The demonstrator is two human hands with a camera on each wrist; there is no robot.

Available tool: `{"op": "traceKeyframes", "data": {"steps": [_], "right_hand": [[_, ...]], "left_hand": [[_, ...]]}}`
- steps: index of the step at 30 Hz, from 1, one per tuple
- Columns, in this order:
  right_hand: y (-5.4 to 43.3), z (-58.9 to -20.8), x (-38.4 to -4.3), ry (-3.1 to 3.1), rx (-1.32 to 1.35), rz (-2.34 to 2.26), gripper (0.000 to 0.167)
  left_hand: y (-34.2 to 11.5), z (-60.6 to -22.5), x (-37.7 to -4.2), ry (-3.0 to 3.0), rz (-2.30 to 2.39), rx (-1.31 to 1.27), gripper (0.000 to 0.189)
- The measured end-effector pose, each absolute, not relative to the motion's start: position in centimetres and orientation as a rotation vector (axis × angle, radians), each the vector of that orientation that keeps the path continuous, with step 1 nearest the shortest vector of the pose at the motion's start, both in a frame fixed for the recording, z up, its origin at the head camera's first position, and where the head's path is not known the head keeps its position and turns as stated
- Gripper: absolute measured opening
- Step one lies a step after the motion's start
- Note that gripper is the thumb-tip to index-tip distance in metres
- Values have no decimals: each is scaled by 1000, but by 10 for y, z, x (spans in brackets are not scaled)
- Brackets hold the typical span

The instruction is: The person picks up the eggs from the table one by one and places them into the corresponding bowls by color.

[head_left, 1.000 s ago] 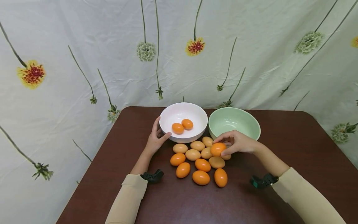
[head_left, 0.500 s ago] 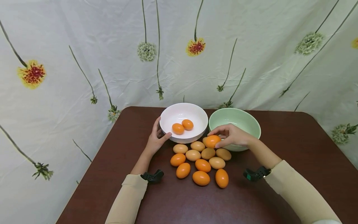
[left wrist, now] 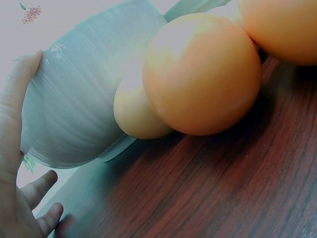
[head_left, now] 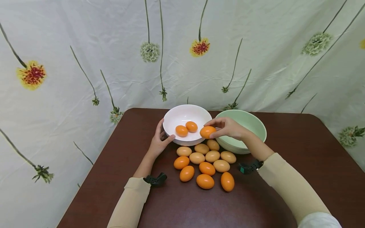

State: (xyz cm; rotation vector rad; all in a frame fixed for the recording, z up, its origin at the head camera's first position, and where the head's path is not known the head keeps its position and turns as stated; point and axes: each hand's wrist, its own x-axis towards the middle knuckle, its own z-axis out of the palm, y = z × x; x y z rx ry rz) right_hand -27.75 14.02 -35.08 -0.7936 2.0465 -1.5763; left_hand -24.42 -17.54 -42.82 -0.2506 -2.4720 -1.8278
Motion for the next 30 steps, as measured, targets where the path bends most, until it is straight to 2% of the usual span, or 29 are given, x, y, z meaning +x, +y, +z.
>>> {"op": "traceKeyframes", "data": {"steps": [14, 26, 30], "right_hand": [[106, -362, -294, 2143, -716, -1669, 43], [74, -371, -296, 2330, -531, -1696, 39], [66, -373, -298, 2359, -547, -1689, 41]], "left_hand": [[-176, -428, -244, -2407, -1882, -317, 85], [-175, -425, -242, -2427, -1857, -302, 84], [-175, -425, -242, -2439, -1846, -301, 85]]}}
